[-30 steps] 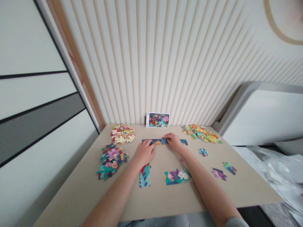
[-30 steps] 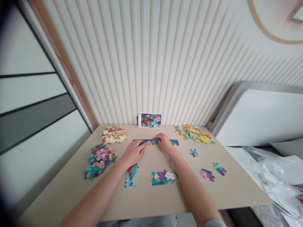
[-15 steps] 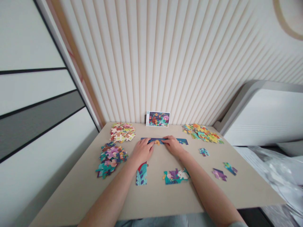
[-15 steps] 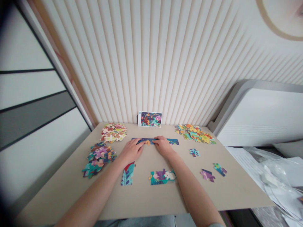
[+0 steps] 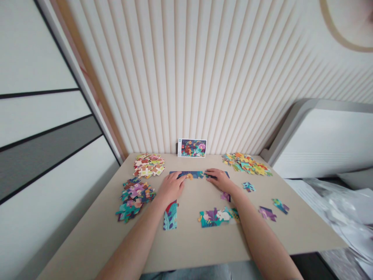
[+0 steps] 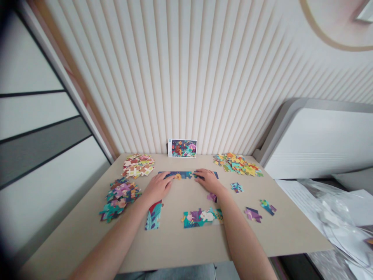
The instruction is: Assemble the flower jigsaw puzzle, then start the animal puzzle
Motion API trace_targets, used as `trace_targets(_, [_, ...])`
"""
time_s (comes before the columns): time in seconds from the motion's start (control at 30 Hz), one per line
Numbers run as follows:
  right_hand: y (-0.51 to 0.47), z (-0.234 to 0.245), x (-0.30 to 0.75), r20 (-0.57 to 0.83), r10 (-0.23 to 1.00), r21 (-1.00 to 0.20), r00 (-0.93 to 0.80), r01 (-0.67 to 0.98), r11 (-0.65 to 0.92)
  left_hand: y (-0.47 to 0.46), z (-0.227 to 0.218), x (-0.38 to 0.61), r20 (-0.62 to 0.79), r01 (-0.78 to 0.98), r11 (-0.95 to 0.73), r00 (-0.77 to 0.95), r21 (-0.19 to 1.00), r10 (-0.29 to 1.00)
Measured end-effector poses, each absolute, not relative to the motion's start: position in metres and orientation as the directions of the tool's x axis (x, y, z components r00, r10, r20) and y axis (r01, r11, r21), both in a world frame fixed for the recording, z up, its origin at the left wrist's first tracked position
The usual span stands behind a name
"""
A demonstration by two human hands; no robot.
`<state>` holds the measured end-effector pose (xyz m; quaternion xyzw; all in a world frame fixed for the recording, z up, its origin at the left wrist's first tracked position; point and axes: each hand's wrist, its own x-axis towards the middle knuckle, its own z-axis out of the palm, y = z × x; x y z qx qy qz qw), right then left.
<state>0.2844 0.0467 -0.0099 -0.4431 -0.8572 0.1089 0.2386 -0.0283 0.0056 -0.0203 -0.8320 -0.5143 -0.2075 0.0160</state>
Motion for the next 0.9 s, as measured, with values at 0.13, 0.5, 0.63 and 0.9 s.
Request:
trace_targets(0.13, [0.049,-0.012,0.287,0.35,0.787,-0.402,-0.508,0.678,0.616,0.005,-0.021,-0.027,0.353,0.86,-0.468,0.381,0.204,0.854])
trace_targets(0.5, [0.057,-0.024,0.283,0.366,0.773,-0.397,-0.518,0.665,0.633,0.002,-0.019,-0.018,0.363,0.865,-0.45,0.355,0.223,0.862])
trace_targets(0.63, [0.06,-0.024,0.281,0.359,0.772,-0.373,-0.524,0.678,0.633,0.003,-0.02,-0.016,0.367,0.866,-0.45,0.355,0.219,0.86])
trace_targets(0.9, [0.051,-0.018,0.278,0.33,0.785,-0.449,-0.523,0.645,0.618,0.005,-0.024,-0.019,0.393,0.856,-0.468,0.362,0.219,0.845])
